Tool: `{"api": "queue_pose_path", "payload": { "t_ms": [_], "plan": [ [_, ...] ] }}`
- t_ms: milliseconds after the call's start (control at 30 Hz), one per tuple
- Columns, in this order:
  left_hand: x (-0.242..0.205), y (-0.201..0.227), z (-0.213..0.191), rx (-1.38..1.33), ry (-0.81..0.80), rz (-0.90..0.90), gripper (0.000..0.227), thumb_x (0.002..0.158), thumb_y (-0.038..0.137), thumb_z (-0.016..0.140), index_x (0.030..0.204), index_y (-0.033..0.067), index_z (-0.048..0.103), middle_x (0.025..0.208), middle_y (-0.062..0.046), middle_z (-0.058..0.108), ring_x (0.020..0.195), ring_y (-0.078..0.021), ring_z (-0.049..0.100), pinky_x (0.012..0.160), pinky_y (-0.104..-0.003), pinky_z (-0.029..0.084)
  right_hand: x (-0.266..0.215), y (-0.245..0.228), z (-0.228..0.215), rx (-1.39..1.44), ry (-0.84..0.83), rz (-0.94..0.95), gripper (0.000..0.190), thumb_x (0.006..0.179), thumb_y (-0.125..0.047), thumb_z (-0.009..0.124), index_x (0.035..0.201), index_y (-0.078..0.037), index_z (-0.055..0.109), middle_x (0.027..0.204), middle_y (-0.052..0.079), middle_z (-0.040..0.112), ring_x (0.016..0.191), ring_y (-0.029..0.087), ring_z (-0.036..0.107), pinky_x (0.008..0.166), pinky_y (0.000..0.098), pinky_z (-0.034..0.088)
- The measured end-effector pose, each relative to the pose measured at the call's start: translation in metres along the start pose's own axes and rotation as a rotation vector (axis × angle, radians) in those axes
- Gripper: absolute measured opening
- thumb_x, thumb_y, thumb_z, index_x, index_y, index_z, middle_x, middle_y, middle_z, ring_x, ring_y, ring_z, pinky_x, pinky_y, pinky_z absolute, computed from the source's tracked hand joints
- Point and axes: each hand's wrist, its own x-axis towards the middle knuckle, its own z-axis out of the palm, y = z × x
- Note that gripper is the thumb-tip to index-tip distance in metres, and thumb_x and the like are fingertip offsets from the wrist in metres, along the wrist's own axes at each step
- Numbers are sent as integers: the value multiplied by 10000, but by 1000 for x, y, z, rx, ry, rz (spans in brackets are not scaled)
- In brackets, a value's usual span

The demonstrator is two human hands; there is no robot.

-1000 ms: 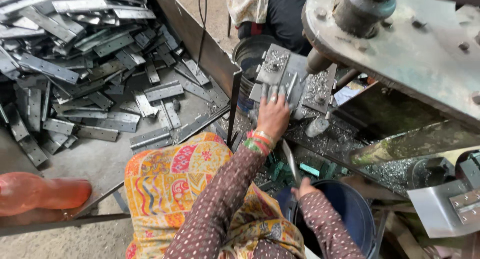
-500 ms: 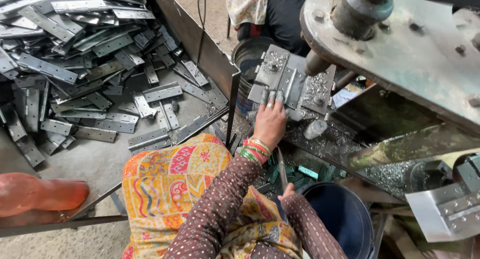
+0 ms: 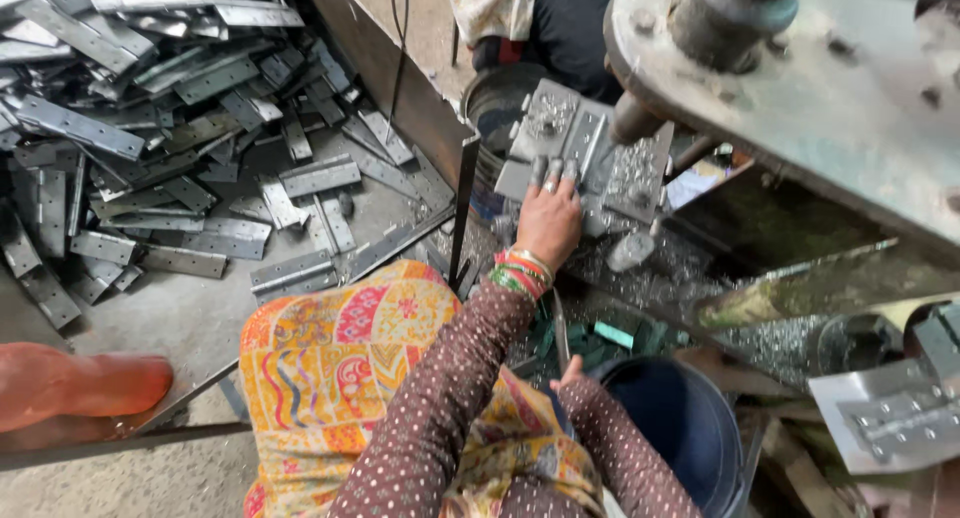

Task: The person repeatedly picks up metal brackets from a bin, places them into a press machine, and operates the lever to punch holes. The processed brackets are then dropped into a collection bin below.

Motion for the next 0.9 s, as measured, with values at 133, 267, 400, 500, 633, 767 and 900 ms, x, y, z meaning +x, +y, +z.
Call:
{"api": "queue_pose_path", "payload": {
  "t_ms": [133, 267, 400, 500, 633, 767, 900],
  "plan": [
    [3, -3, -3, -77, 103, 6, 207, 838, 157, 575, 890, 52, 746, 1273, -140, 668, 1239, -307, 596, 971, -462, 447, -38, -19, -50, 25, -32, 26, 663, 992, -465, 608, 1392, -2, 352, 1036, 245, 745, 931, 359, 747, 872, 479, 617],
    [13, -9, 11, -54, -109, -55, 194, 877, 150, 574, 846, 89, 756, 1200, -128, 677, 1250, -289, 596, 1007, -485, 448, -101, -26, -115, -76, -67, 56, 671, 1000, -452, 588, 1411, 9, 328, 1002, 235, 752, 885, 346, 763, 837, 472, 640],
    [37, -12, 35, -65, -58, -67, 187, 863, 154, 582, 836, 84, 752, 1168, -123, 683, 1205, -291, 609, 973, -488, 457, -105, -34, -126, -29, -74, 70, 630, 995, -435, 600, 1355, 20, 355, 951, 233, 755, 842, 360, 756, 764, 462, 640],
    [37, -18, 42, -69, -2, -50, 171, 856, 158, 597, 792, 90, 741, 1111, -113, 682, 1185, -292, 620, 930, -480, 459, -78, -27, -88, -18, -17, 13, 579, 990, -419, 607, 1297, 18, 382, 917, 242, 744, 814, 372, 749, 727, 468, 618],
    [34, -15, 38, -118, 15, -47, 117, 774, 177, 639, 740, 118, 735, 1003, -66, 678, 1087, -277, 667, 846, -461, 492, -39, 3, -34, 15, 81, -52, 515, 984, -398, 617, 1220, 14, 419, 872, 255, 728, 777, 388, 739, 677, 476, 589],
    [17, -31, 4, -159, -141, 39, 87, 745, 221, 680, 714, 163, 737, 988, -24, 689, 933, -241, 713, 763, -443, 552, -37, 17, -25, -235, 311, -451, 455, 978, -377, 627, 1144, 11, 456, 828, 268, 713, 740, 404, 729, 627, 485, 560],
    [-24, -105, -43, -205, 17, -23, 212, 700, 254, 701, 850, 107, 734, 1039, -103, 691, 925, -316, 698, 776, -446, 575, -68, 23, -76, 448, 127, -36, 438, 984, -340, 647, 1190, -4, 455, 716, 169, 636, 564, 286, 594, 494, 418, 473]
  ]
}}
